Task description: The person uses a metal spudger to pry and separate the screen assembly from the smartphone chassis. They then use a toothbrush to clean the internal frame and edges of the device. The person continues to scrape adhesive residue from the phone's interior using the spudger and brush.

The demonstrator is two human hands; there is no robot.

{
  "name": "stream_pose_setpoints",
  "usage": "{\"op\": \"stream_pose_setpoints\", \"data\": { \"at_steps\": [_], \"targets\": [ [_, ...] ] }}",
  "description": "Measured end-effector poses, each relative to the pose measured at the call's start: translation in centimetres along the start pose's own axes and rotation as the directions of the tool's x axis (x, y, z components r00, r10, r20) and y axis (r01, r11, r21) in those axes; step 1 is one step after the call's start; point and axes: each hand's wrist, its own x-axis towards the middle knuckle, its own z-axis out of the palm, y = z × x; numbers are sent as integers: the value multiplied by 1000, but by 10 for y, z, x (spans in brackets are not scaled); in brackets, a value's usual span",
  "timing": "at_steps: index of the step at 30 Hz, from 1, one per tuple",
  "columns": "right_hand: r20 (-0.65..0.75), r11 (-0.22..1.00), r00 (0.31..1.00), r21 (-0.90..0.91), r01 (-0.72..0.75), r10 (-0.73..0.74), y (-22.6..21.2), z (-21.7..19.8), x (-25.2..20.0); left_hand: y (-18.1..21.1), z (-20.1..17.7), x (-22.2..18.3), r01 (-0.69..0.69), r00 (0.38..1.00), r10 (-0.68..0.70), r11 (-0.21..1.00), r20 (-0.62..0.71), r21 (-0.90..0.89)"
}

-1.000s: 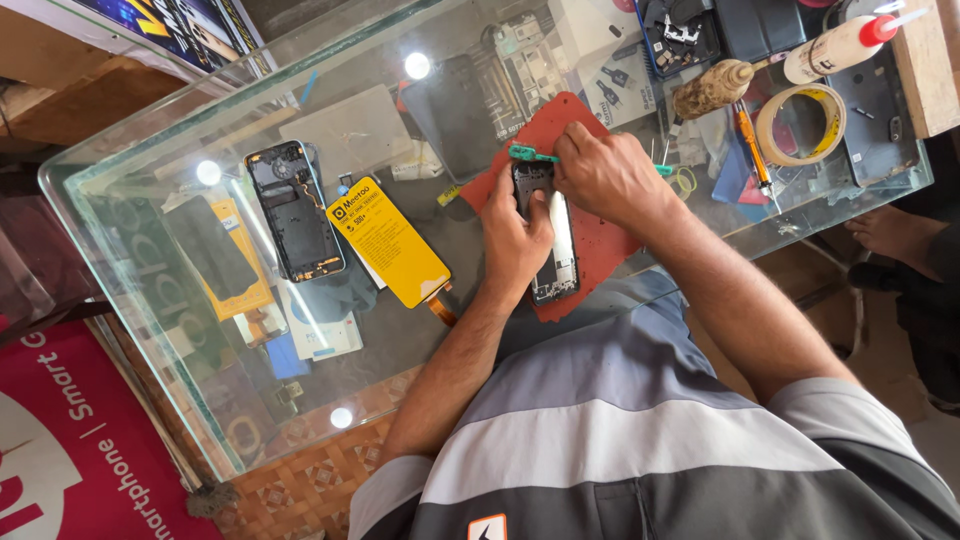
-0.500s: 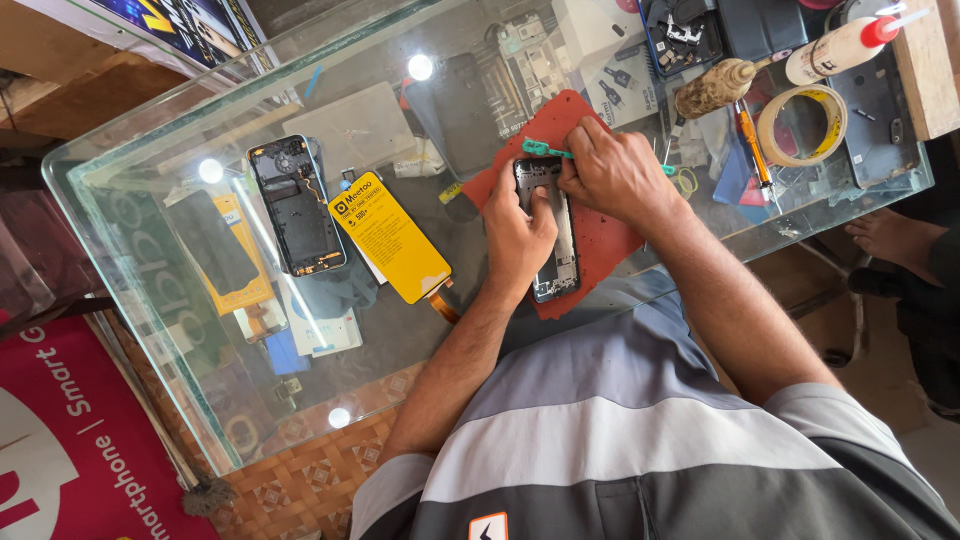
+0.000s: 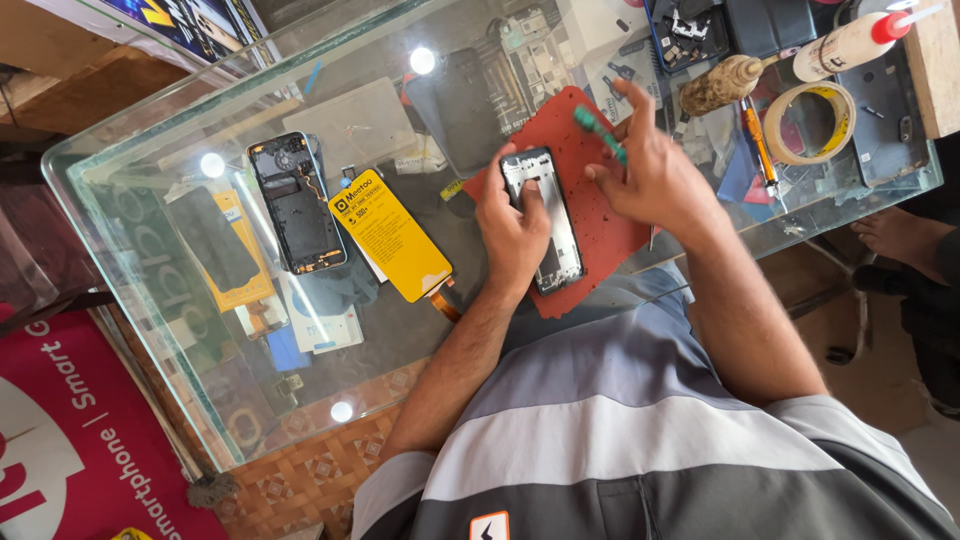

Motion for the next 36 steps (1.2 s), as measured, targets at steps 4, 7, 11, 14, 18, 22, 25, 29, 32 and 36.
{"op": "stream_pose_setpoints", "data": {
  "at_steps": [4, 7, 11, 14, 18, 22, 25, 29, 32, 36],
  "targets": [
    [29, 996, 999, -79, 47, -45, -25, 12, -18, 1, 1, 1, 28, 999, -28, 999, -18, 15],
    [76, 989, 997, -147, 1, 10, -37, 26, -25, 1, 5, 1, 35, 999, -34, 999, -17, 22],
    [168, 943, 983, -332, -19, 79, -50, 27, -47, 3, 3, 1, 40, 999, -40, 999, -4, 22],
    [199, 936, 973, -349, -41, 117, -53, 21, -51, 6, 4, 2, 44, 999, -44, 999, 11, 2],
    [50, 902, 999, -430, 37, -17, -44, 42, -26, 7, 2, 3, -8, 1000, 8, 988, 2, 152],
    [160, 878, 985, -478, 25, 59, -49, 32, -56, 6, 3, 1, 22, 1000, -22, 997, 2, 78],
    [250, 852, 956, -524, -3, 157, -60, 22, -77, 9, 6, 2, 54, 999, -54, 999, 5, 6],
    [141, 862, 990, -503, 69, 3, -41, 39, -43, 8, 4, 2, 8, 1000, -9, 992, 1, 126],
    [149, 870, 988, -484, 96, -26, -38, 36, -47, 7, 5, 2, 39, 999, -39, 995, 3, 92],
    [314, 839, 932, -544, 21, 181, -64, 21, -96, 7, 4, 1, 0, 1000, -1, 998, 11, 67]
  ]
}}
